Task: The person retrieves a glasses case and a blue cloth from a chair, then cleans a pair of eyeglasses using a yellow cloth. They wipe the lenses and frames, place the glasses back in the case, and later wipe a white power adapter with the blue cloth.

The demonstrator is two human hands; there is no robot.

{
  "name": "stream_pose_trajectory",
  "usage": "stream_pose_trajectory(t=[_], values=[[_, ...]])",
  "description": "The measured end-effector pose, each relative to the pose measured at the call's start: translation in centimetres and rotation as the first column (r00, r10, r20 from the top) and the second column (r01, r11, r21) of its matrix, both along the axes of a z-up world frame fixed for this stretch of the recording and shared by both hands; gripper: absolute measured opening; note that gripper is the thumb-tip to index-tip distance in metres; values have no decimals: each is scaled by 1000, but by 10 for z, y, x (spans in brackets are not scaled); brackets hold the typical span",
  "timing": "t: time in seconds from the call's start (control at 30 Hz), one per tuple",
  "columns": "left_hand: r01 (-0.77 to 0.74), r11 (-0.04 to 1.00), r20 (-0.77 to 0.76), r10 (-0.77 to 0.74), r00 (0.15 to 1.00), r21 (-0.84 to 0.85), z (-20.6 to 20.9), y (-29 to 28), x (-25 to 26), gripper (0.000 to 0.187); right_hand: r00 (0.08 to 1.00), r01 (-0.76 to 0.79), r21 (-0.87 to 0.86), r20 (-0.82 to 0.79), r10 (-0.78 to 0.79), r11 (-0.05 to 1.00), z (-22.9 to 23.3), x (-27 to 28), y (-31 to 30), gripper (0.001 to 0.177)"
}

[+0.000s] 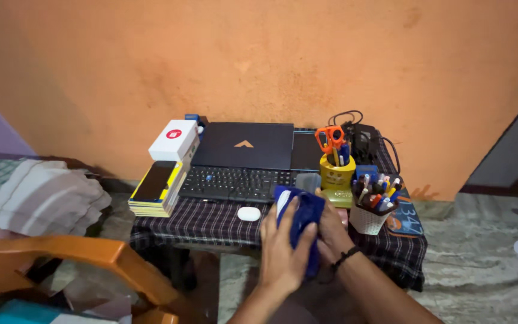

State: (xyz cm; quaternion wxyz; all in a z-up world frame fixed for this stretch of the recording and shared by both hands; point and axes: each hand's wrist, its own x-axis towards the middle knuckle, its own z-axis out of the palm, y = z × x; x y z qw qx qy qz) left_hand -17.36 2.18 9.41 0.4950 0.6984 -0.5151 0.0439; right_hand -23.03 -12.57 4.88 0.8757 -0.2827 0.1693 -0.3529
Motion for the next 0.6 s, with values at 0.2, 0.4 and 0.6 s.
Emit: stream_pose_trajectory(t=[0.2,0.4,0.6], values=[[-46,997,-129,54,990,68,15,-15,13,67,988,60,-85,-135,-71,995,9,1,30,26],[-185,970,-577,243,780,157,13,-17,32,61,989,49,-274,-121,-85,960,18,12,31,33],[-246,963,-269,267,925,109,5,27,-2,64,989,15,-185,-144,-42,983,25,25,41,44]])
